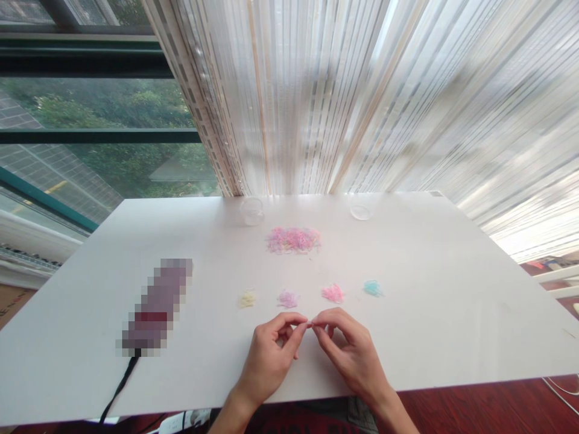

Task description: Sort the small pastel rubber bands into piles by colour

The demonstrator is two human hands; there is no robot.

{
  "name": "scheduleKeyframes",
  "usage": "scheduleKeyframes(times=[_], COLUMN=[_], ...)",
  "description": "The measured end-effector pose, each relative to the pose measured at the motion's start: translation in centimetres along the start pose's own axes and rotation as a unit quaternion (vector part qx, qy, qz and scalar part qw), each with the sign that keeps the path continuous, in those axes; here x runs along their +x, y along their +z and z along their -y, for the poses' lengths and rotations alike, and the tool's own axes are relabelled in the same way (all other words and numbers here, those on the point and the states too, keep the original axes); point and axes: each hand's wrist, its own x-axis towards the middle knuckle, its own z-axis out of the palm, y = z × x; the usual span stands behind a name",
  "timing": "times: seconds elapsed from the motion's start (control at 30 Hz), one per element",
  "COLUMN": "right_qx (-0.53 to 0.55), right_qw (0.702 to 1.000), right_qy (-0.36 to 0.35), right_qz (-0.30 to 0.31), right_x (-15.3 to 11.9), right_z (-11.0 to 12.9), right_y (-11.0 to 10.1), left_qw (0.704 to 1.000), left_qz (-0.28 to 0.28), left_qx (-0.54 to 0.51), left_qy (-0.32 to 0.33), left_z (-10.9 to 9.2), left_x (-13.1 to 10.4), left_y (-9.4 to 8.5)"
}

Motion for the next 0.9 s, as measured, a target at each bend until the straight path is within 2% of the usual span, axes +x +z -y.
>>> scheduleKeyframes(times=[0.17, 0.27, 0.4, 0.47, 0.53, 0.63, 0.8, 0.9], right_qx=[-0.012, -0.031, -0.107, -0.149, -0.177, -0.205, -0.241, -0.242], right_qw=[1.000, 0.999, 0.982, 0.959, 0.938, 0.930, 0.935, 0.937], right_qy=[-0.002, -0.002, 0.052, 0.119, 0.177, 0.196, 0.144, 0.137], right_qz=[-0.005, -0.030, -0.145, -0.210, -0.239, -0.233, -0.214, -0.210], right_x=[-0.2, -0.3, 0.0, 0.3, 0.8, 1.3, 1.5, 1.4], right_z=[-0.1, -0.7, -2.7, -3.9, -4.8, -5.6, -5.9, -5.9], right_y=[-0.5, -1.9, -5.6, -7.5, -8.9, -9.8, -9.4, -9.3], left_qw=[1.000, 1.000, 1.000, 1.000, 0.999, 0.998, 0.998, 0.998], left_qz=[0.007, 0.006, 0.004, 0.004, -0.001, -0.009, -0.008, -0.008], left_qx=[-0.014, -0.014, -0.005, 0.005, 0.021, 0.039, 0.045, 0.049], left_qy=[-0.009, -0.009, -0.001, 0.011, 0.025, 0.039, 0.044, 0.046], left_z=[-0.1, 0.1, 0.5, 0.4, 0.2, -0.2, -0.2, -0.1], left_x=[0.0, -0.1, -0.1, -0.2, -0.1, 0.0, -0.1, -0.1], left_y=[0.1, 0.1, 0.0, 0.0, -0.1, -0.1, -0.1, -0.1])
